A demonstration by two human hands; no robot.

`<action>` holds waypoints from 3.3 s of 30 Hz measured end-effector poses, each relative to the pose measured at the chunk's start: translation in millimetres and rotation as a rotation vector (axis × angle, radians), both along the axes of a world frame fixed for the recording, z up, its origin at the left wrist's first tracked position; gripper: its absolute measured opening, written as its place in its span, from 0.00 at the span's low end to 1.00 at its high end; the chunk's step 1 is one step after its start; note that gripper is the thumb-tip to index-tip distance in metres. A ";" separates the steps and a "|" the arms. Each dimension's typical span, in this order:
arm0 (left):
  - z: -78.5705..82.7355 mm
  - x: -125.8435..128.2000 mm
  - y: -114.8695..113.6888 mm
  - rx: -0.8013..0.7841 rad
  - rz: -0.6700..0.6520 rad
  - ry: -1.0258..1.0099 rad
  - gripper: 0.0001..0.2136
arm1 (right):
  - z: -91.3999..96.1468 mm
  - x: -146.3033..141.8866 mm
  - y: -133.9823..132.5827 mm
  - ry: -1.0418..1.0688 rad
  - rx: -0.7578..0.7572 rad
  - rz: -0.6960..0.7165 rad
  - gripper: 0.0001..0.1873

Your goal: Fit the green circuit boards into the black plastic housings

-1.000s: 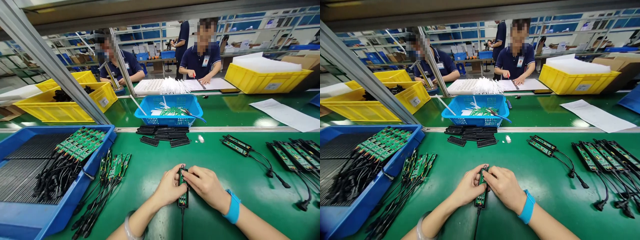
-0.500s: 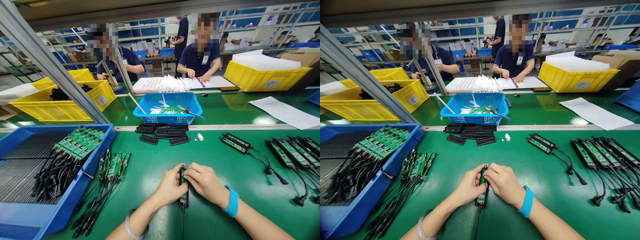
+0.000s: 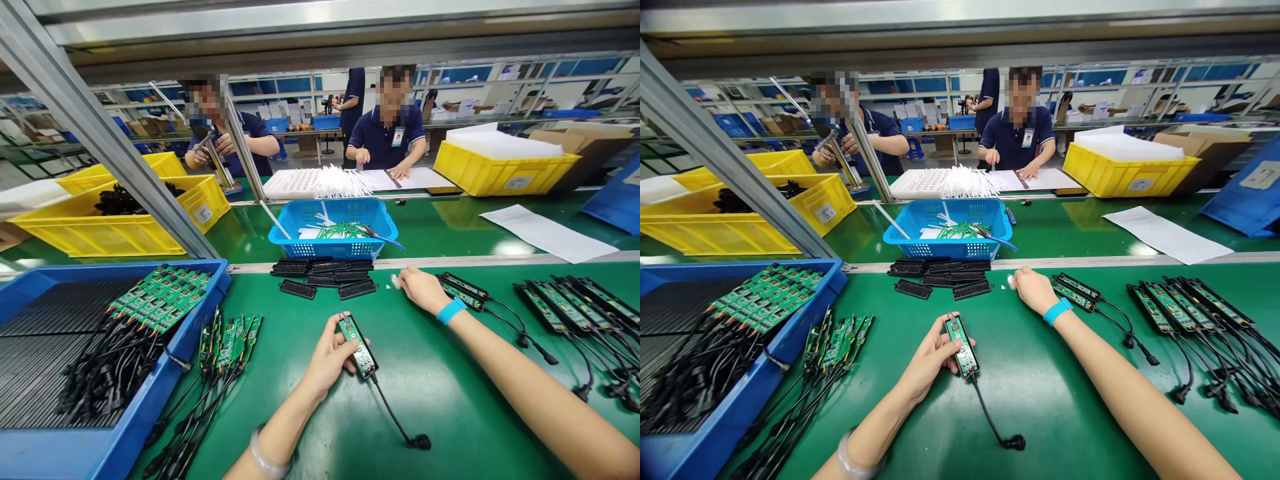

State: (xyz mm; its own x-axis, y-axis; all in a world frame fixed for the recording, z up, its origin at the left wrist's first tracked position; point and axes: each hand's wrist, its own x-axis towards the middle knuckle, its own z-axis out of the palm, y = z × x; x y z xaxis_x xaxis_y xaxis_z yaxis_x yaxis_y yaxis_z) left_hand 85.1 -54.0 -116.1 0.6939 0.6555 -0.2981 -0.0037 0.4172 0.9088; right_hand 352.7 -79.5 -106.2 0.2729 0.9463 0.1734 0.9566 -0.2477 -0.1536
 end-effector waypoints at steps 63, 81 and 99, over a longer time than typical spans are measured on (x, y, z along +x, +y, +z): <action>44.3 -28.1 117.5 1.285 0.070 1.242 0.12 | 7.2 -121.7 -76.5 1.947 0.109 -0.051 0.24; 6.4 -7.2 14.2 0.080 0.134 -0.271 0.21 | -1.9 -104.8 -83.6 0.798 0.154 0.263 0.14; 2.8 2.0 -10.8 0.046 0.142 -0.358 0.35 | -12.9 -111.4 -77.8 0.813 0.231 0.248 0.21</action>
State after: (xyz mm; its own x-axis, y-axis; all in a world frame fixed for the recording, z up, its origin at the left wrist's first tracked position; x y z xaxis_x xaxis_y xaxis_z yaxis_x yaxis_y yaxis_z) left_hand 87.1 -64.8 -113.3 0.6504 0.7593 -0.0217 -0.3787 0.3488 0.8573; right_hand 241.3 -157.4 -119.0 0.1864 0.9598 0.2097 0.5512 0.0745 -0.8310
